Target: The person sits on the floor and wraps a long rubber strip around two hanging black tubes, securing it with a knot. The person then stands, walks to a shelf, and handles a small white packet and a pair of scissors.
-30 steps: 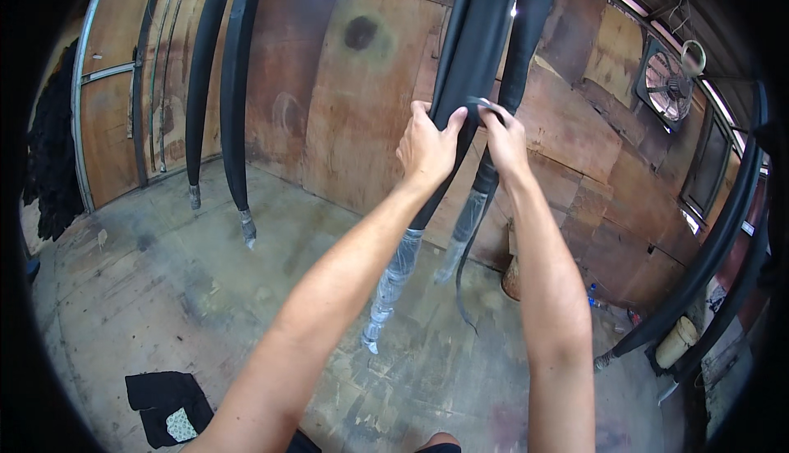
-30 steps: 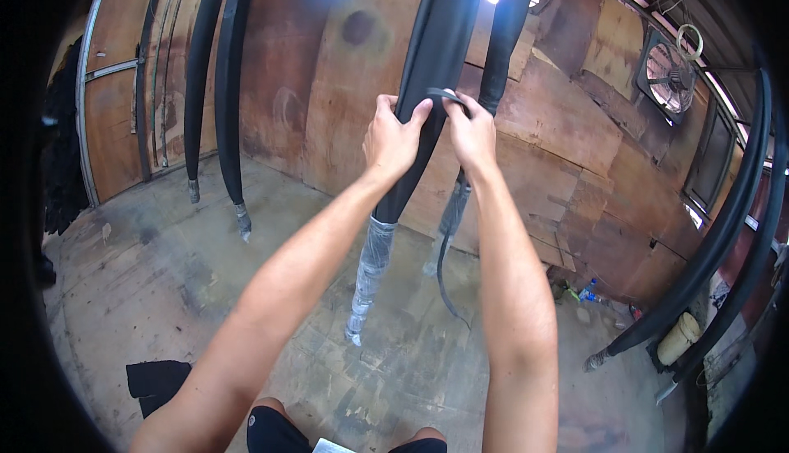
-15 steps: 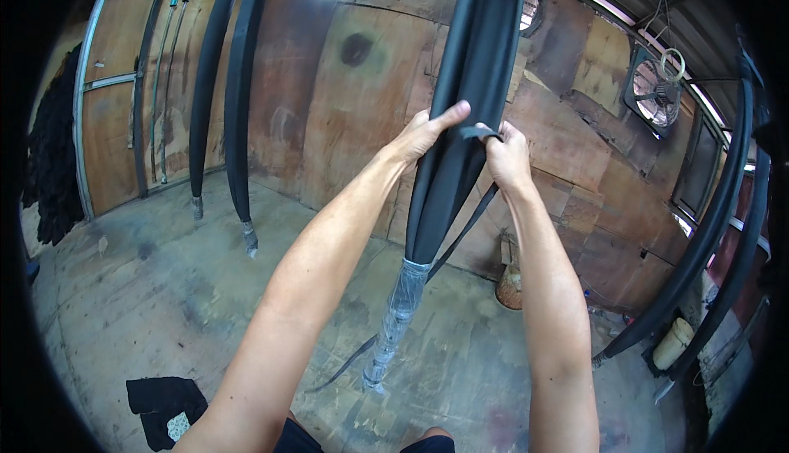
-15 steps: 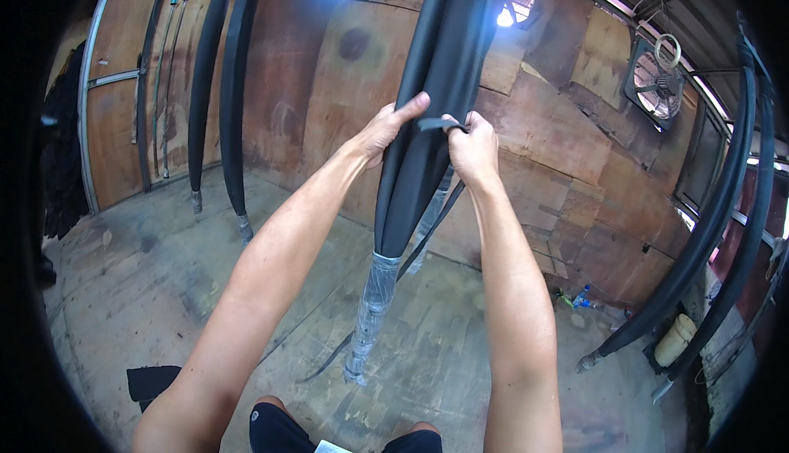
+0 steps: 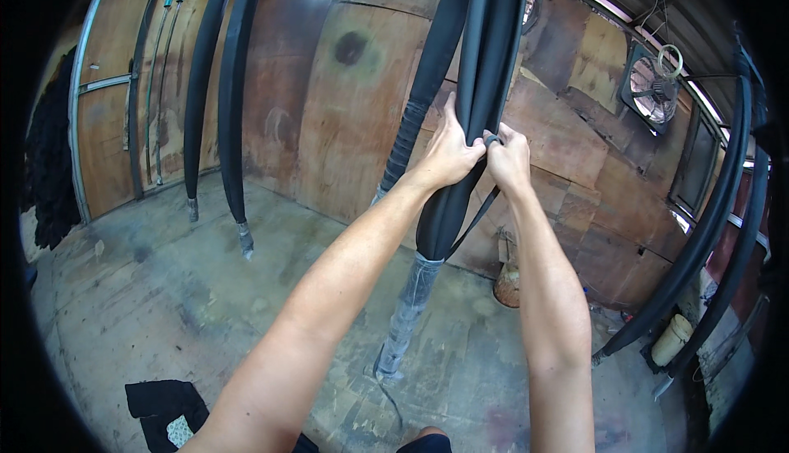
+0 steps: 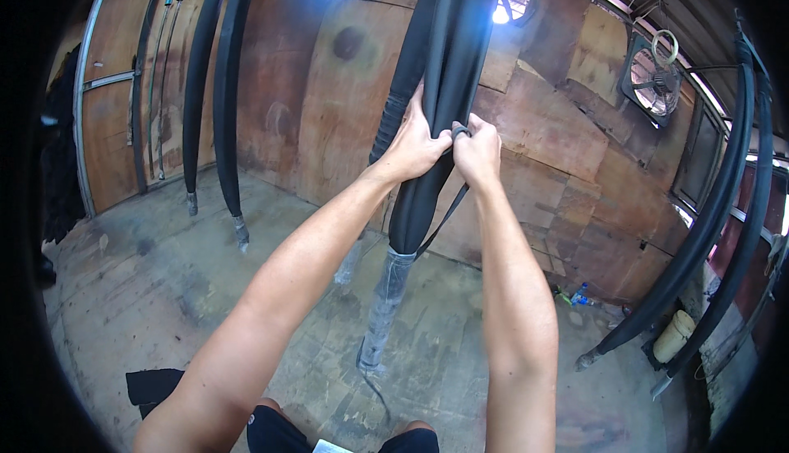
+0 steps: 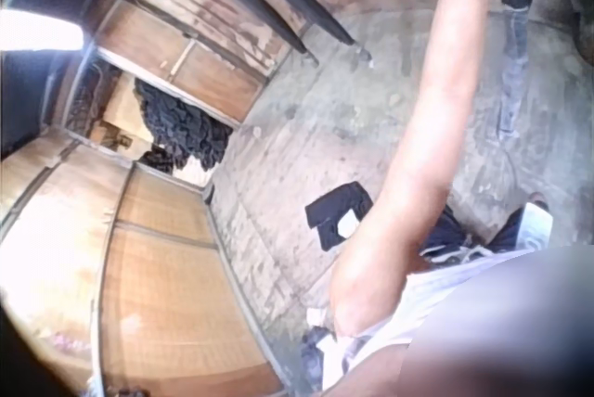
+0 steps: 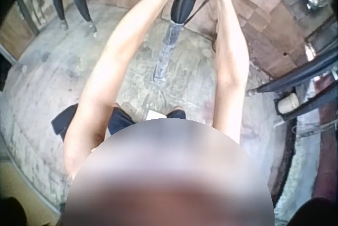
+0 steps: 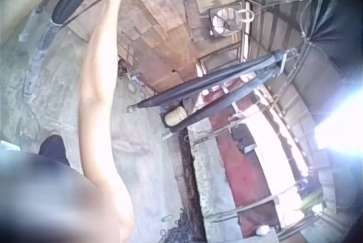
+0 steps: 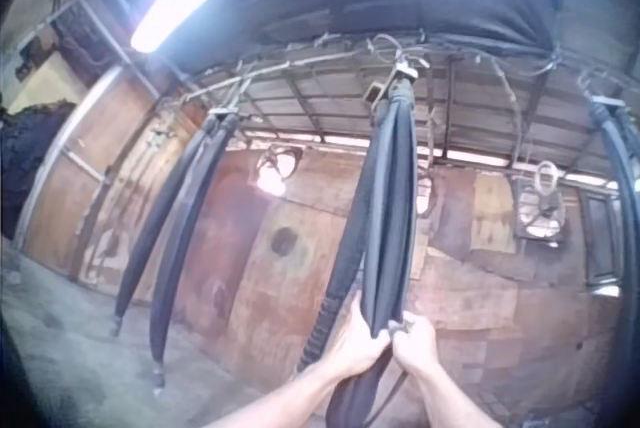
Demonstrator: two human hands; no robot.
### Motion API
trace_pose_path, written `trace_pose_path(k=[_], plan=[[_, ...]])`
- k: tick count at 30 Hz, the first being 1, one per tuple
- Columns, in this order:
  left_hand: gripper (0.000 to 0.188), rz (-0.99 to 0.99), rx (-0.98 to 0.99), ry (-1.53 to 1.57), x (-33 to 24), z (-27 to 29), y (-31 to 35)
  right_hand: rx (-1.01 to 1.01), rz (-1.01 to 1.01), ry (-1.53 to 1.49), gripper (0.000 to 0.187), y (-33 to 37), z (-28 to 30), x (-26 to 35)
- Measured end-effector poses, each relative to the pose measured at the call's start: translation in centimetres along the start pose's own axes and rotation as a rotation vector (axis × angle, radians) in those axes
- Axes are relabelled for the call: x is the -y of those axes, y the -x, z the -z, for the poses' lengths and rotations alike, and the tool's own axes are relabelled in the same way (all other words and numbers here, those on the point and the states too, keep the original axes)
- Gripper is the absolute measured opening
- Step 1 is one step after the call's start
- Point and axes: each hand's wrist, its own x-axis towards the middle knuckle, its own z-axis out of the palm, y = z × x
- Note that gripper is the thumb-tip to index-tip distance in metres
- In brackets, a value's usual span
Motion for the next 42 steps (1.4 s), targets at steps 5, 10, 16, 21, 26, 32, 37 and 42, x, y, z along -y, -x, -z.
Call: trace_pose_path(k=[5, 10, 16, 21, 26, 32, 37, 42], plan=[[0.101, 0.037, -0.006, -0.274, 0.5, -1.2, 0.6, 0.308, -0.301, -0.279, 0.057, -1.1, 1.4, 0.3], [0.082, 0.049, -0.150, -0.552, 0.9, -3.3, 1.2, 0.162, -0.130, 0.141, 0.087, -1.1, -0.4, 2.0], [0.065, 0.101, -0.156, -0.762, 1.1, -5.4, 1.6, 0.033, -0.294, 0.306, 0.075, -2.1, -2.2, 2.7], [0.088, 0.159, -0.082, -0.570, 1.6, -5.8, 2.1, 0.006, -0.280, 0.245, 0.061, -2.7, -1.9, 1.4], [0.101, 0.237, -0.048, 0.173, 4.1, -3.4, 0.9, 0.037, -0.228, 0.113, 0.050, -3.0, -0.8, -1.2], [0.069, 0.357, 0.315, 0.354, 6.6, -2.9, -2.9, 0.122, -0.158, -0.073, 0.041, -4.3, 0.2, -4.9], [0.046, 0.422, 0.281, 0.380, 7.0, -7.0, -3.5, 0.164, -0.131, -0.088, 0.049, -5.1, 1.5, -8.0], [0.033, 0.467, 0.180, 0.413, 6.7, -10.3, -3.3, 0.109, -0.091, 0.039, 0.052, -5.0, 2.7, -8.3]])
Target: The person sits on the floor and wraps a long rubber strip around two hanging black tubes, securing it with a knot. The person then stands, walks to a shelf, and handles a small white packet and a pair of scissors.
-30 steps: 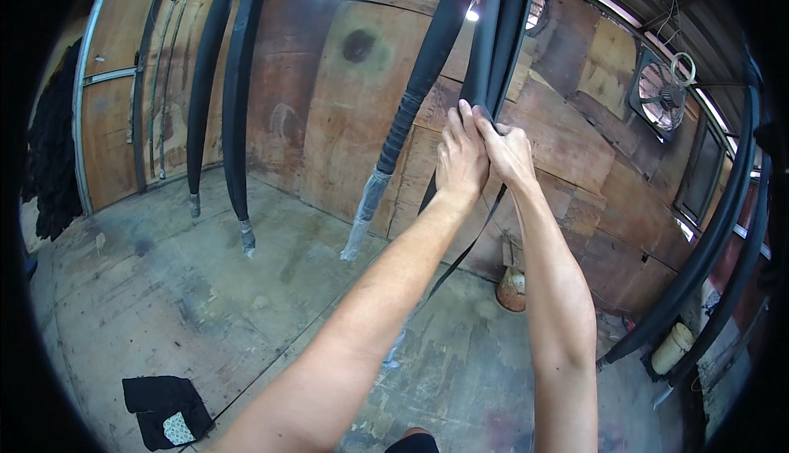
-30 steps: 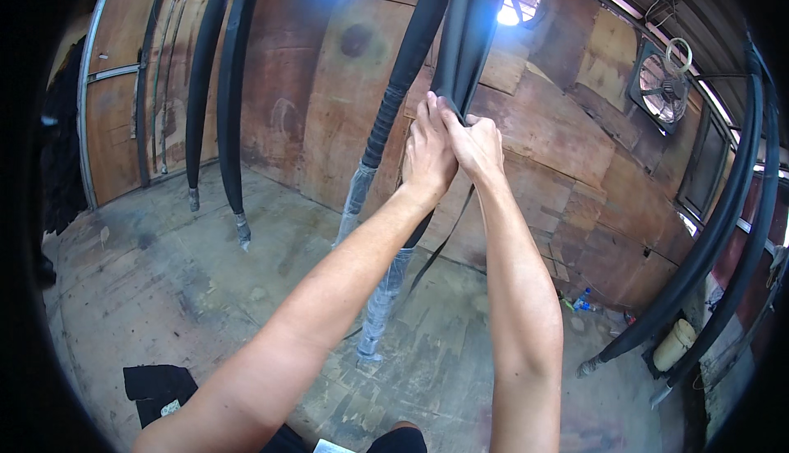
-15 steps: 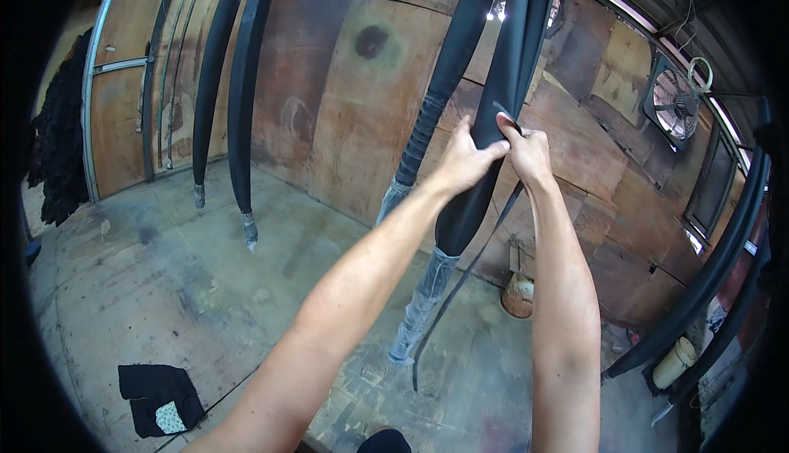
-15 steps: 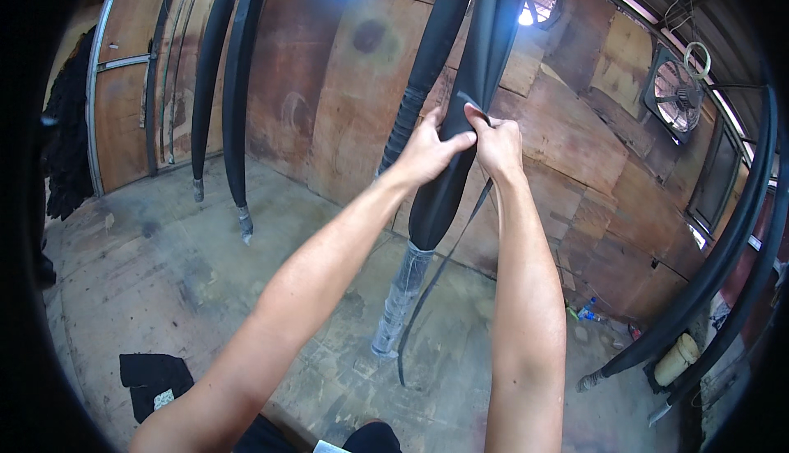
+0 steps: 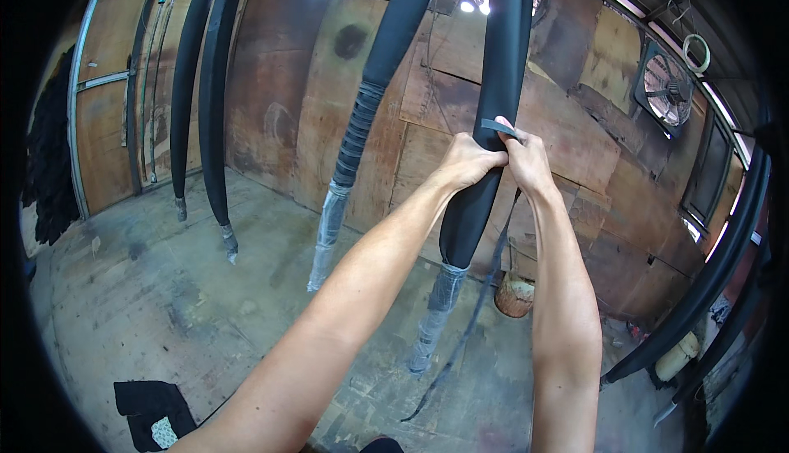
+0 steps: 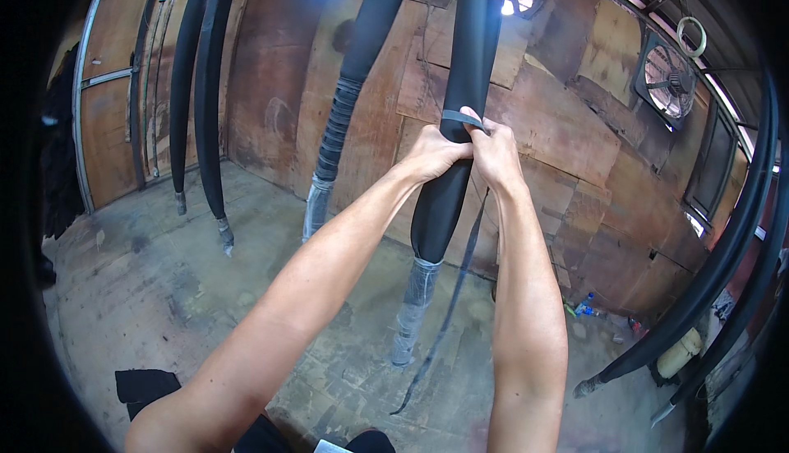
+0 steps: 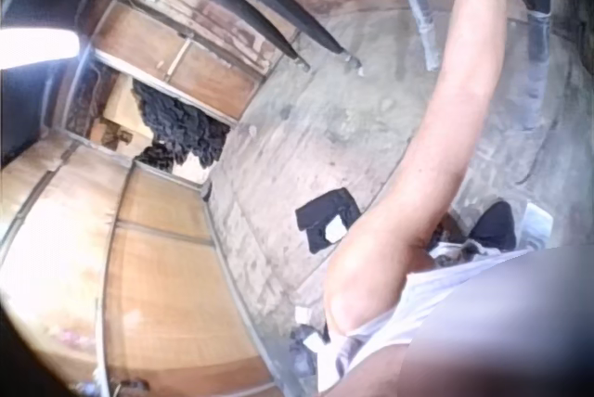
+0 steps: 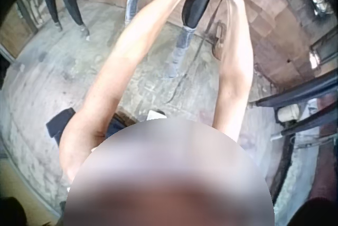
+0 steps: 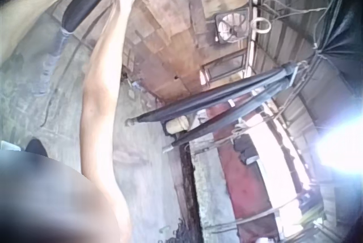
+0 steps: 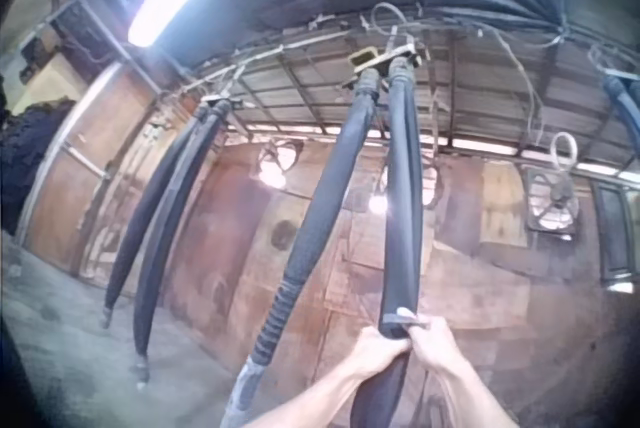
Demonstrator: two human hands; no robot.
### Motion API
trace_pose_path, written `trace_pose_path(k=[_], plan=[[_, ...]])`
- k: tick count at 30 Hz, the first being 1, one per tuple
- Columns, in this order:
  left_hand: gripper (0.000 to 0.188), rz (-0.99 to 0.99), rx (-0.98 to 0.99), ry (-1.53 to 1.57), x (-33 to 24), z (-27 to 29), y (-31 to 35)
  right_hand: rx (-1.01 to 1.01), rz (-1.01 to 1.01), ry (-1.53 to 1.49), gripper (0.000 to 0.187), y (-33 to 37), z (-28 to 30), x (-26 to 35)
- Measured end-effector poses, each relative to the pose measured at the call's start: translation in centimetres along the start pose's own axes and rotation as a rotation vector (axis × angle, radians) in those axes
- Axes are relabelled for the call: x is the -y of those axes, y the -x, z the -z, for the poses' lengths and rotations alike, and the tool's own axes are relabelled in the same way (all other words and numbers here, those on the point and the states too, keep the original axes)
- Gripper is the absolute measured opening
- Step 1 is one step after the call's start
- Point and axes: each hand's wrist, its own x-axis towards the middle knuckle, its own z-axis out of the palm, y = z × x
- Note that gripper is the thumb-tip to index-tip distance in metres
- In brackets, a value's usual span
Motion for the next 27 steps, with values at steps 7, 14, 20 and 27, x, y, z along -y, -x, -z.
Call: trace_pose_path(k=[7, 14, 20, 27], plan=[[0.032, -0.015, 0.054, 0.018, 0.2, -0.3, 0.0, 0.181, -0.152, 0.313, 0.058, -1.1, 2.6, 2.2], [0.038, -0.057, 0.151, 0.114, 0.0, 1.4, 0.5, 0.193, -0.161, -0.222, 0.052, -2.6, 0.1, 3.7], [0.043, 0.034, 0.353, 0.296, 0.3, 7.5, 0.7, -0.092, -0.126, 0.031, 0.071, -0.5, -5.2, 8.0], [0.036, 0.138, 0.391, 0.471, -0.6, 11.9, 2.4, 0.013, -0.197, 0.091, 0.060, 1.6, -6.1, 12.5]])
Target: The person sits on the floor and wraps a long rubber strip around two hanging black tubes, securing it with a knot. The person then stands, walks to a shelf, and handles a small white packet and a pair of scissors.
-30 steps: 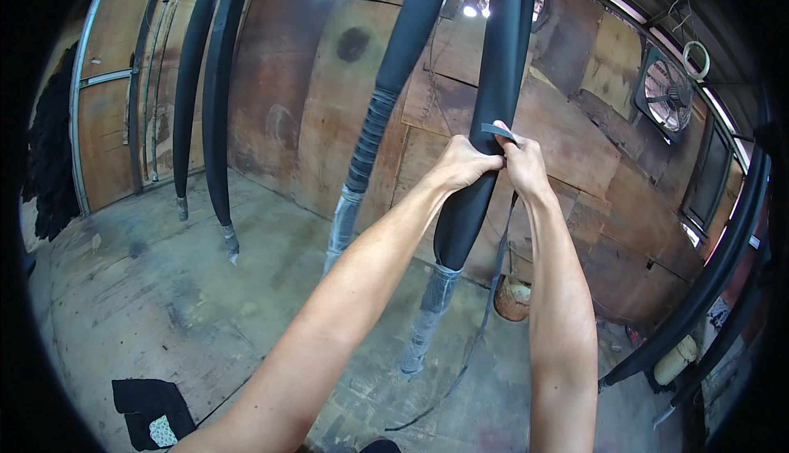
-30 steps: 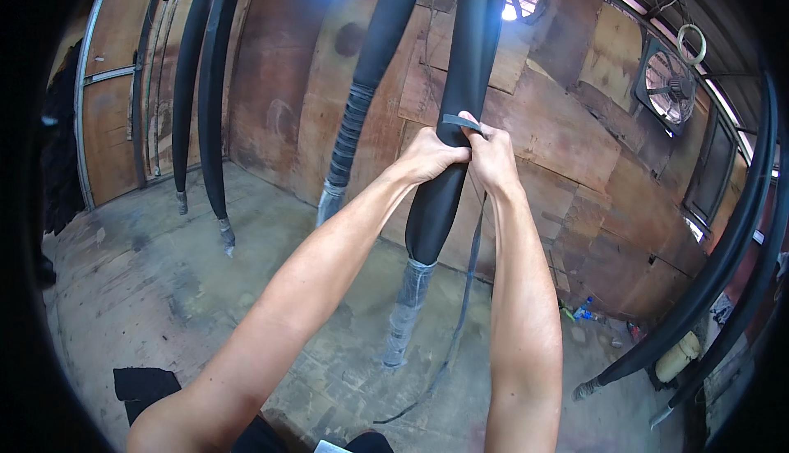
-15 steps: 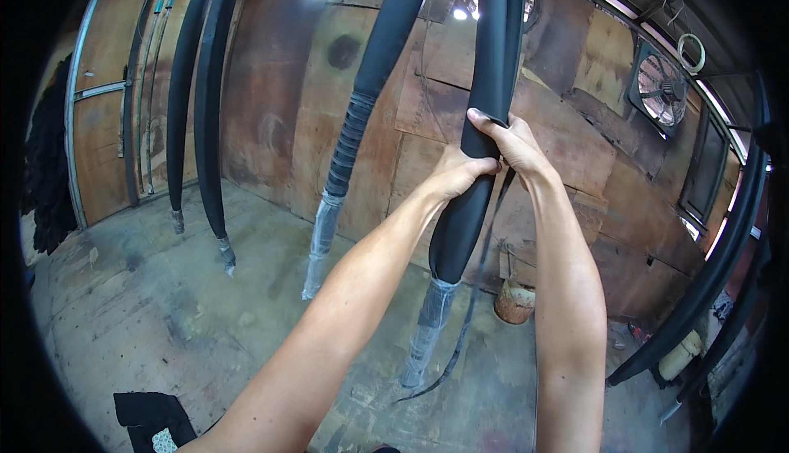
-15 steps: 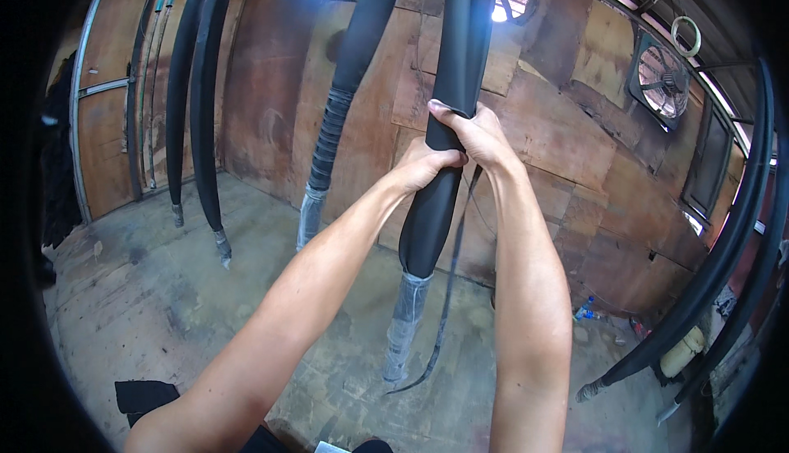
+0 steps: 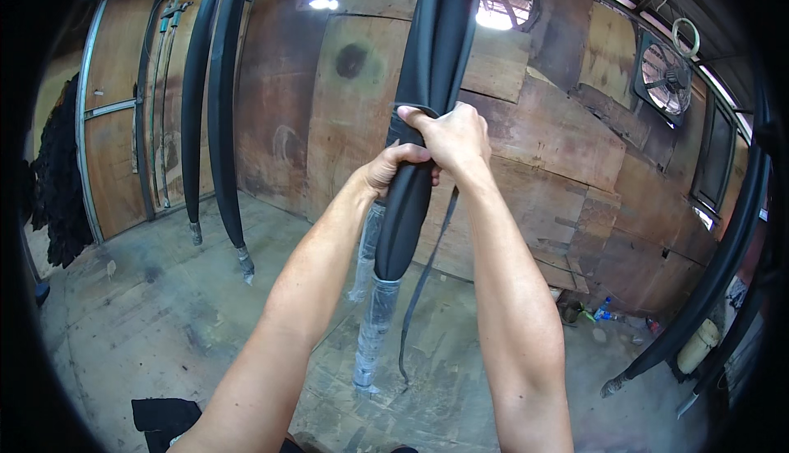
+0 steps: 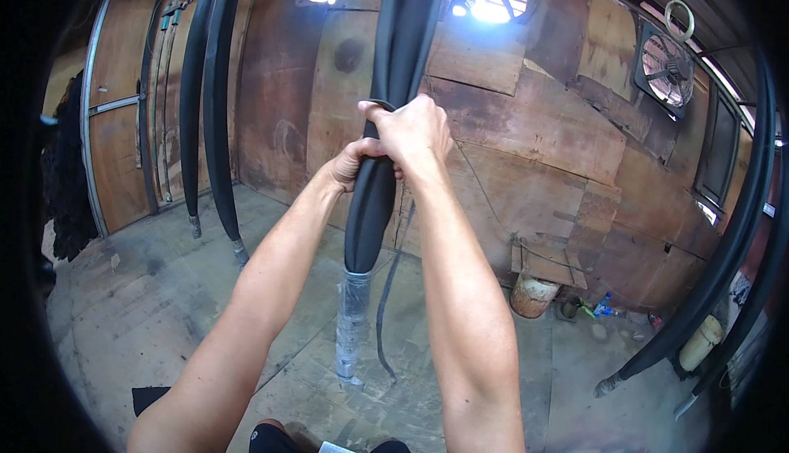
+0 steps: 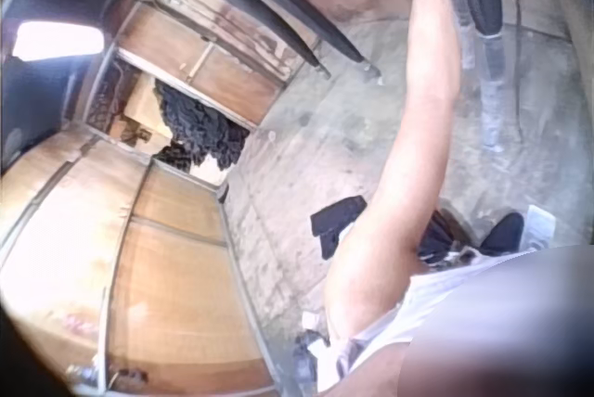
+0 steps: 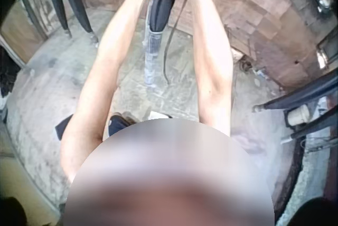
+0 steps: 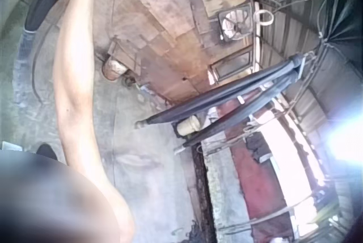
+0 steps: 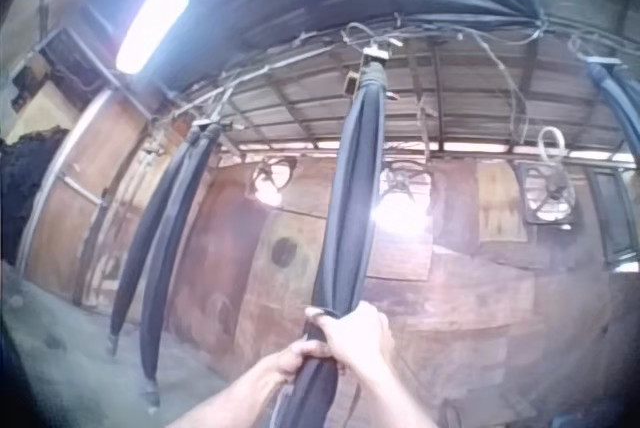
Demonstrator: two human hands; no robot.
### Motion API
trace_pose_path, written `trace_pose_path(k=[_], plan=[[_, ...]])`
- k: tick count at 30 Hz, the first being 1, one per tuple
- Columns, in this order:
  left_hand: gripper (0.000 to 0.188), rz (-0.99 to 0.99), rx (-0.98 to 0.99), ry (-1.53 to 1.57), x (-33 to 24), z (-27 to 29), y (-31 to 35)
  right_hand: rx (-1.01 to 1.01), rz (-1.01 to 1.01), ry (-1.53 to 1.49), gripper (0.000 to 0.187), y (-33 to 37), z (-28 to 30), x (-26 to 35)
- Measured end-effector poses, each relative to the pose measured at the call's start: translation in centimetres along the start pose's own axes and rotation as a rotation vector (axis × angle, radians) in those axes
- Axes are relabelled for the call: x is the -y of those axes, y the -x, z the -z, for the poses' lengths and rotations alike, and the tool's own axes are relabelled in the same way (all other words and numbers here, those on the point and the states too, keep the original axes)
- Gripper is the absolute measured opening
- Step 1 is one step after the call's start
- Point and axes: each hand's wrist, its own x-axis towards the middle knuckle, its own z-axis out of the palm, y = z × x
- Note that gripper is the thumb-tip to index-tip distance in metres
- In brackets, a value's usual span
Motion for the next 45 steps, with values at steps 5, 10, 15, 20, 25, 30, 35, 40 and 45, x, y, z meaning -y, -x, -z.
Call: trace_pose_path(k=[5, 10, 15, 20, 25, 30, 35, 40, 45], plan=[[0.042, 0.040, 0.030, 0.069, -0.1, 1.1, 0.5, -0.109, 0.021, -0.014, 0.045, 1.4, -0.4, 0.8], [0.044, 0.065, -0.006, 0.003, 0.1, 0.9, -0.1, -0.195, 0.054, 0.074, 0.043, 1.7, -0.4, 0.6], [0.042, -0.072, -0.102, -0.105, 1.9, -2.8, -1.2, -0.212, 0.036, 0.070, 0.043, 0.7, 1.0, -1.9], [0.055, -0.116, -0.021, -0.328, 3.2, -6.8, -4.7, -0.047, 0.126, -0.289, 0.035, -3.1, 4.4, -8.1], [0.100, -0.349, -0.408, -0.713, 5.0, -5.3, -6.0, 0.034, 0.209, -0.445, 0.031, -5.0, 7.8, -12.3], [0.094, -0.173, -1.118, -0.966, 5.4, 3.6, -6.0, 0.171, 0.161, -0.447, 0.041, -7.2, 9.3, -14.5], [0.089, -0.177, -0.862, -1.048, 2.8, 7.6, -2.9, 0.229, 0.144, -0.493, 0.037, -9.8, 7.1, -16.1], [0.085, -0.078, -0.874, -1.304, -0.5, 3.6, 0.8, 0.264, 0.140, -0.621, 0.035, -10.3, 2.5, -14.3], [0.081, -0.136, -0.824, -1.290, -1.8, 0.1, 2.9, 0.298, 0.178, -0.739, 0.040, -9.3, -0.9, -11.8]])
